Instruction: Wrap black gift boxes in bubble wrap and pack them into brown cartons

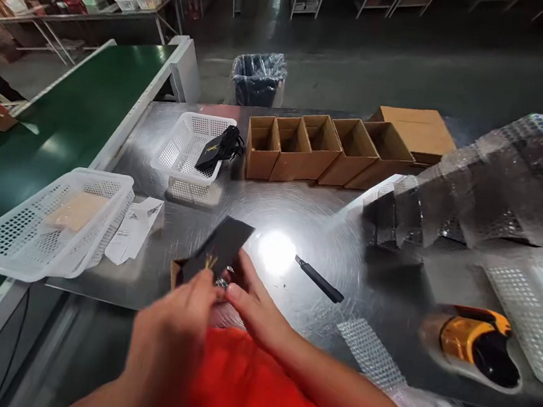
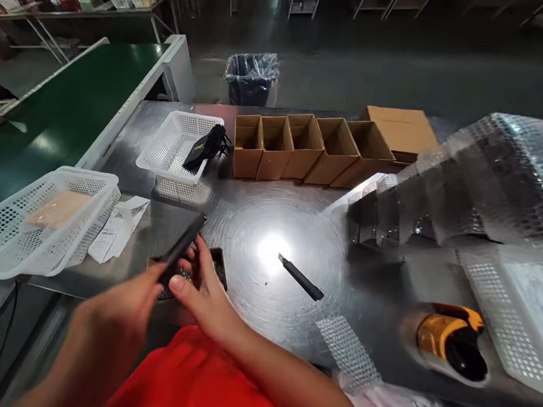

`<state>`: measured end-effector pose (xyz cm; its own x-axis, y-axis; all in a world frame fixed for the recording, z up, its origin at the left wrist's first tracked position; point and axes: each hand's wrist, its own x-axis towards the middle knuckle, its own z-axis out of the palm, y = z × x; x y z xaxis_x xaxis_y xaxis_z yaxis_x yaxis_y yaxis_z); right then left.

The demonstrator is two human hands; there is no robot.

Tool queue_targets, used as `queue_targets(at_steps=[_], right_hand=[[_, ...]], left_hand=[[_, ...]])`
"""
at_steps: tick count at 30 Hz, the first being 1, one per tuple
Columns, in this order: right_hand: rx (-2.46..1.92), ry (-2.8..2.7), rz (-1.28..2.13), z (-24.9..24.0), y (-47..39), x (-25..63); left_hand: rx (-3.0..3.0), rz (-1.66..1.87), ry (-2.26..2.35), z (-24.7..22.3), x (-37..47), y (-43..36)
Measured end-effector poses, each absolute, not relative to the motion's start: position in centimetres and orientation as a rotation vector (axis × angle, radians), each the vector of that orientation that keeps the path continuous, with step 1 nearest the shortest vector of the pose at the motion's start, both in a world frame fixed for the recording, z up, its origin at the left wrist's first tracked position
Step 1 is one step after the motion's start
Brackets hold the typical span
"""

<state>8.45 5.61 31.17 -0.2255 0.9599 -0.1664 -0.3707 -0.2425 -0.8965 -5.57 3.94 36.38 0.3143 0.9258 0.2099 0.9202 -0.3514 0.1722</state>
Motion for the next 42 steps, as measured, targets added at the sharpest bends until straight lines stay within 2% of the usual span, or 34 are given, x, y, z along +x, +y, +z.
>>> queue_targets(at_steps=[4,7,9,12,15,17,24,30,35,42], right_hand=[[-1.14,-0.953,1.411,34.8,6.0,10.1],[-1.325,-1.21,1.101,36.2,7.3,14.1],[-1.382,-1.563,1.035,37.4,8.1,17.2],[-1.305,-2.158,1.022,39.6,9.0,20.0],[-1.218,-2.5,0.977,41.2,10.3,19.2],[-1.229,-2.65,0.938,41.3,11.5,17.2],[-1.265,-3.003,0.644,39.9,14.3,10.2],[-1.1,-2.972,0.747,40.6,15.2,8.8],[-1.23,-3.032,0.668,38.9,15.9,10.1],[-1.356,-3.074,0.504,37.6,15.1,10.9]], left_hand=[[2.623,0.664,1.271,37.2,-2.1,2.4],[2.533,0.716,1.145,35.8,-3.8,3.1],[2.42,0.7,1.261,32.9,-7.1,3.5],[2.277,0.604,1.69,26.6,-12.8,3.5],[2.135,0.477,1.866,21.3,-16.3,3.4],[2.016,0.502,1.911,19.7,-16.9,3.6],[1.77,0.662,1.729,20.5,-14.8,5.4],[1.632,0.573,1.813,18.3,-15.3,5.7],[1.461,0.779,1.676,17.2,-16.0,5.8],[1.755,0.542,1.736,18.4,-14.7,5.3]])
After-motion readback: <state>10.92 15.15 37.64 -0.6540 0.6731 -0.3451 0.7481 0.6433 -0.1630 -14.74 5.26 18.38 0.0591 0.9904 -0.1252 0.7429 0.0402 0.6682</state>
